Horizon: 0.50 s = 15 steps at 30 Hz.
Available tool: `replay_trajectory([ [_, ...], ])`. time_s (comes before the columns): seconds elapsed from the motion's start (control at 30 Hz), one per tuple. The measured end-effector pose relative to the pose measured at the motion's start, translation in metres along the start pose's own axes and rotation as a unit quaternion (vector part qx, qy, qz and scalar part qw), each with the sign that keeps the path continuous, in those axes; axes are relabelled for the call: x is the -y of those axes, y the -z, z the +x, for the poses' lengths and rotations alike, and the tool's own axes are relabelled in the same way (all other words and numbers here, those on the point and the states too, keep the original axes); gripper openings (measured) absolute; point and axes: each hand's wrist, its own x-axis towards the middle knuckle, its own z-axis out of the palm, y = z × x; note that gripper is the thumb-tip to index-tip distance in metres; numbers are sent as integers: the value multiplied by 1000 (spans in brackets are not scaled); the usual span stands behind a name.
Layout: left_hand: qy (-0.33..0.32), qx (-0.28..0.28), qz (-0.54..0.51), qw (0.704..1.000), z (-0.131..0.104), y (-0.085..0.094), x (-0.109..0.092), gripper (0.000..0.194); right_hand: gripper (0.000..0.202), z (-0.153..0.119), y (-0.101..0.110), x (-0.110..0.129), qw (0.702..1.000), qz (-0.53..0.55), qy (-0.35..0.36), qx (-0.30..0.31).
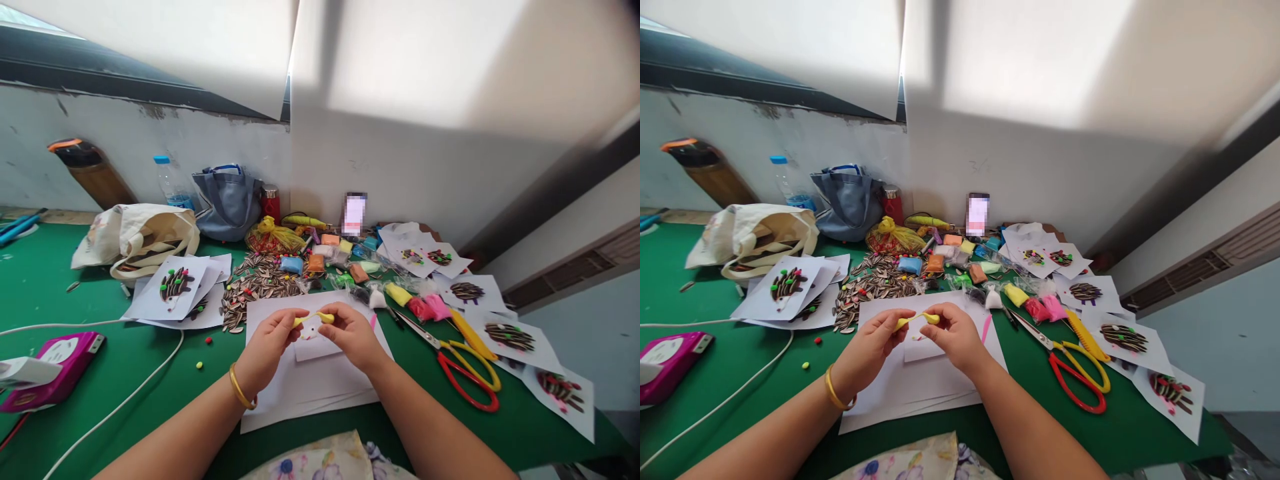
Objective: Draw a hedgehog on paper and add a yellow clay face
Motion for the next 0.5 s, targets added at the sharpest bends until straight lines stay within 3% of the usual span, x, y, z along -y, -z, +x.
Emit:
replay_trajectory([
  [0.13, 21, 35, -62, 997, 0, -1, 0, 38, 28, 1, 1, 0, 999, 0, 2, 33],
  [0.23, 25, 53, -54, 997, -1, -1, -1, 33, 25, 0, 0, 1, 999, -35, 8, 41],
  [0.37, 30, 53, -57, 997, -2, -2, -1, 33, 21, -2, -3, 2, 998, -3, -12, 54],
  [0.5, 31, 53, -22, 998, -2, -3, -1, 32, 10, -3, -5, 5, 996, -72, 23, 46],
])
